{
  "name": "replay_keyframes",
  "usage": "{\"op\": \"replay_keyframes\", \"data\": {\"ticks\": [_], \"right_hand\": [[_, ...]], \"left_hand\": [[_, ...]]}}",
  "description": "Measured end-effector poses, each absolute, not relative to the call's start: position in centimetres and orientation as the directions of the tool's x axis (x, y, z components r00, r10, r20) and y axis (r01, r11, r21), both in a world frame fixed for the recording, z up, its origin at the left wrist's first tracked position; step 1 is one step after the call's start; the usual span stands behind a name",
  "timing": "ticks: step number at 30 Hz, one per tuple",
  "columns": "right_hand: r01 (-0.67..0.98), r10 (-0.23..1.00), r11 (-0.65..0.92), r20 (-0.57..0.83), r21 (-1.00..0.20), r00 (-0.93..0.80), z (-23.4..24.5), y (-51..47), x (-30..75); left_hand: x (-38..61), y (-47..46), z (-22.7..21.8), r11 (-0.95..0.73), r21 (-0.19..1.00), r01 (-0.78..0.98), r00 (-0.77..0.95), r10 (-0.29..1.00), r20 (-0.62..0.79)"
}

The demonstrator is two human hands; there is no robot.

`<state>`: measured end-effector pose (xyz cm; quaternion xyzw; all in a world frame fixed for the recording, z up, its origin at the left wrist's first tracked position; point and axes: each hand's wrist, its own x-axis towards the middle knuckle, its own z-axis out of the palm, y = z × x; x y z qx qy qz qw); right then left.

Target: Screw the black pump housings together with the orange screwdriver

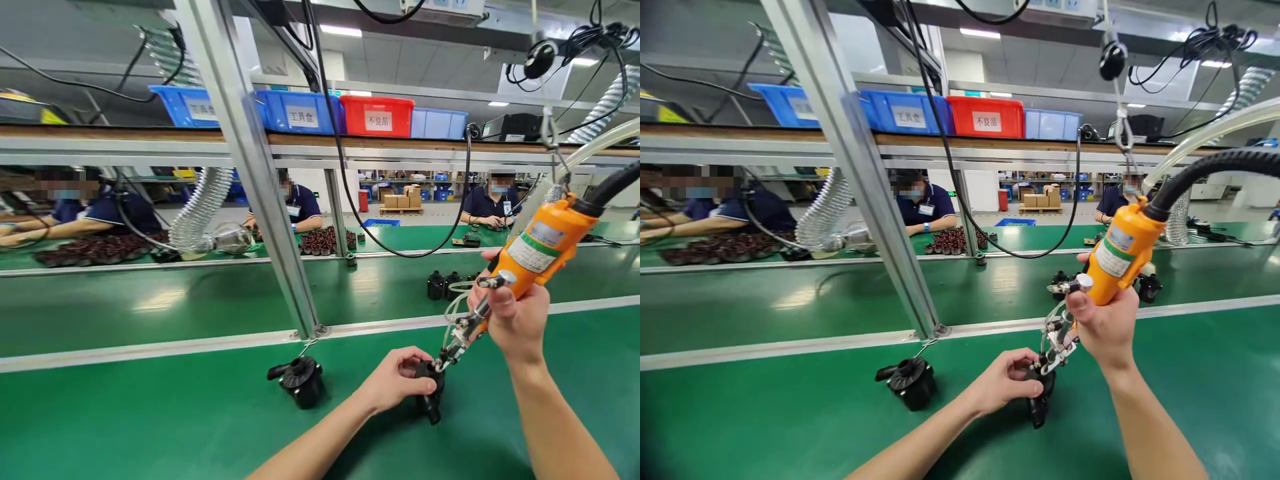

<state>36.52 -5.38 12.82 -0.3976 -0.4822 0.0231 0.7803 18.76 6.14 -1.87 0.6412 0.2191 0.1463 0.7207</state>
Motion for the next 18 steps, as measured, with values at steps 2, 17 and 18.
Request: {"op": "replay_keyframes", "data": {"ticks": [2,17,18], "right_hand": [[0.313,0.444,0.681,0.714,-0.662,0.542,12.7,-5.0,36.5],[0.403,0.433,0.62,0.722,-0.673,0.539,12.7,-5.1,35.4],[0.4,0.447,0.613,0.717,-0.681,0.535,12.7,-4.9,35.0]], "left_hand": [[18.5,5.8,-2.0,0.133,0.989,0.057,0.856,0.504,-0.117],[18.5,5.6,-1.7,0.07,0.995,0.069,0.864,0.494,-0.094],[18.5,5.5,-1.6,0.056,0.997,0.058,0.867,0.491,-0.078]]}}
